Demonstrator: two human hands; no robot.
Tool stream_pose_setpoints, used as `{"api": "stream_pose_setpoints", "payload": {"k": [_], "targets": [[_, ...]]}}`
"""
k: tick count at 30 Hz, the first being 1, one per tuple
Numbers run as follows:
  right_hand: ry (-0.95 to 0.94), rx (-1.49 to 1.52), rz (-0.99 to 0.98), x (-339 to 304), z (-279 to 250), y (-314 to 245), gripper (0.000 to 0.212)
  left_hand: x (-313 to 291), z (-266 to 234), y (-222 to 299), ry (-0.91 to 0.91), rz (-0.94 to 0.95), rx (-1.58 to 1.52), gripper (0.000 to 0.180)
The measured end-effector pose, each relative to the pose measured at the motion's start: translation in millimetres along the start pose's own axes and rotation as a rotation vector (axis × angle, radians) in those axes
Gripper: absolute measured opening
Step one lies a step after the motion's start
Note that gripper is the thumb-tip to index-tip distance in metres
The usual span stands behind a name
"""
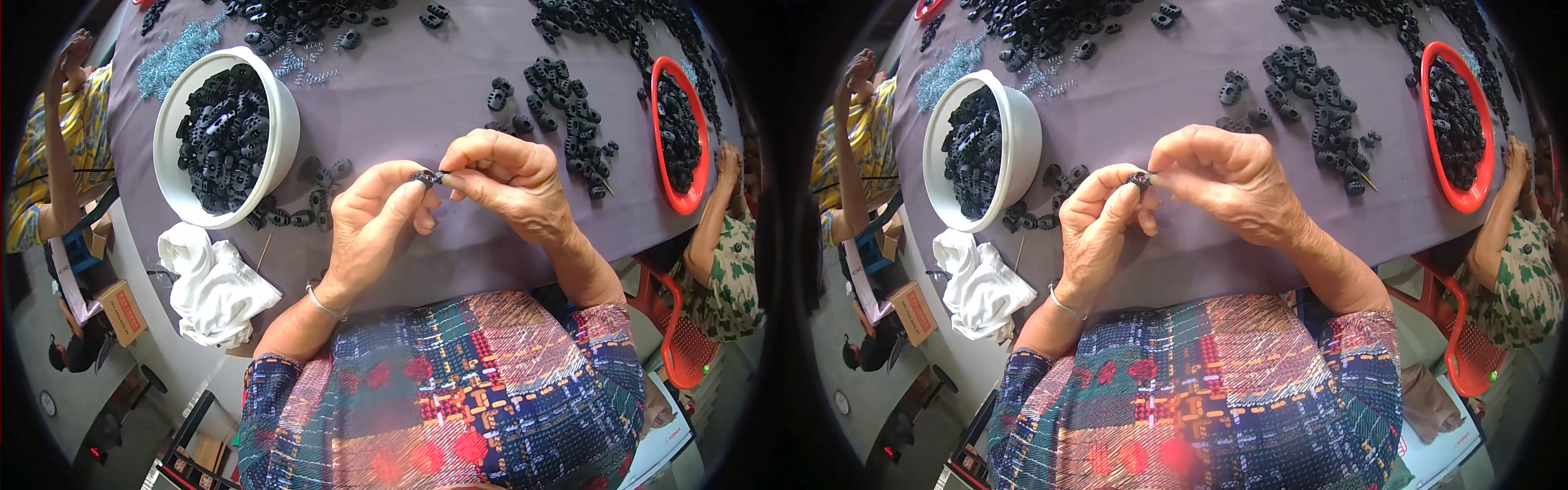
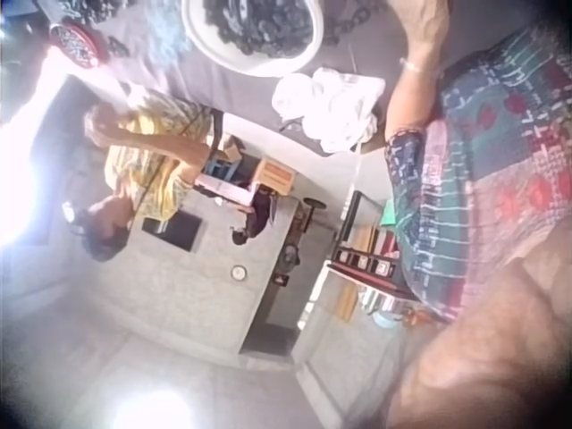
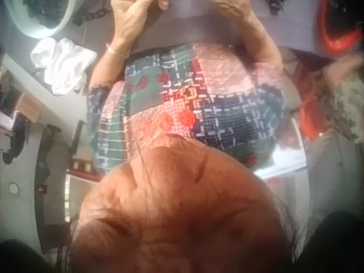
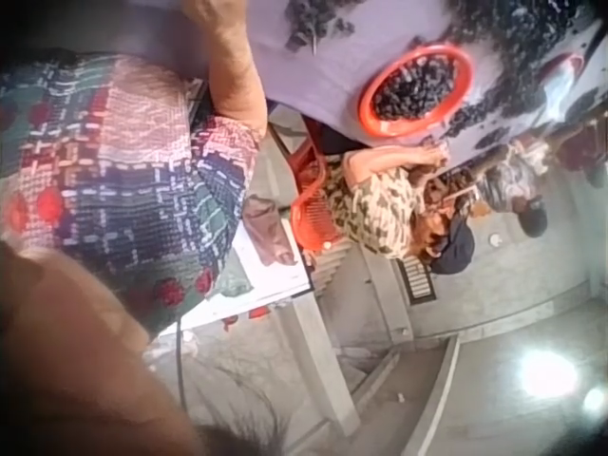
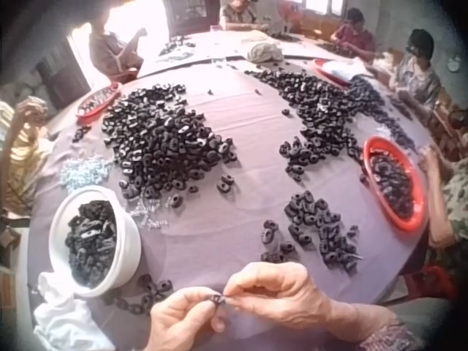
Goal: Assembling small black plastic cord locks or toggles at a workshop table.
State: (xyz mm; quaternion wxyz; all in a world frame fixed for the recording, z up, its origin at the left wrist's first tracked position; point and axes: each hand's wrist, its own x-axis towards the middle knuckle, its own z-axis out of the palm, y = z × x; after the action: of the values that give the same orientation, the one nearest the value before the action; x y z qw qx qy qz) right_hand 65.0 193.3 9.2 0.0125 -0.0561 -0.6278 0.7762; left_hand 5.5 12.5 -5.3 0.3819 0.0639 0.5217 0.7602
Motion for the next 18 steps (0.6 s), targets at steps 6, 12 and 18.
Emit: {"api": "stream_pose_setpoints", "payload": {"k": [6,12,18], "targets": [[0.072,-0.042,-0.012,-3,4,-8,0.013,4,-10,4,-0.069,-0.089,-0.268,0.019],[0.090,-0.020,0.023,-5,3,-12,0.015,4,-9,5,-0.117,-0.127,-0.385,0.020],[0.070,-0.051,-0.008,-7,5,-13,0.014,2,-6,3,-0.105,-0.144,-0.263,0.019]]}}
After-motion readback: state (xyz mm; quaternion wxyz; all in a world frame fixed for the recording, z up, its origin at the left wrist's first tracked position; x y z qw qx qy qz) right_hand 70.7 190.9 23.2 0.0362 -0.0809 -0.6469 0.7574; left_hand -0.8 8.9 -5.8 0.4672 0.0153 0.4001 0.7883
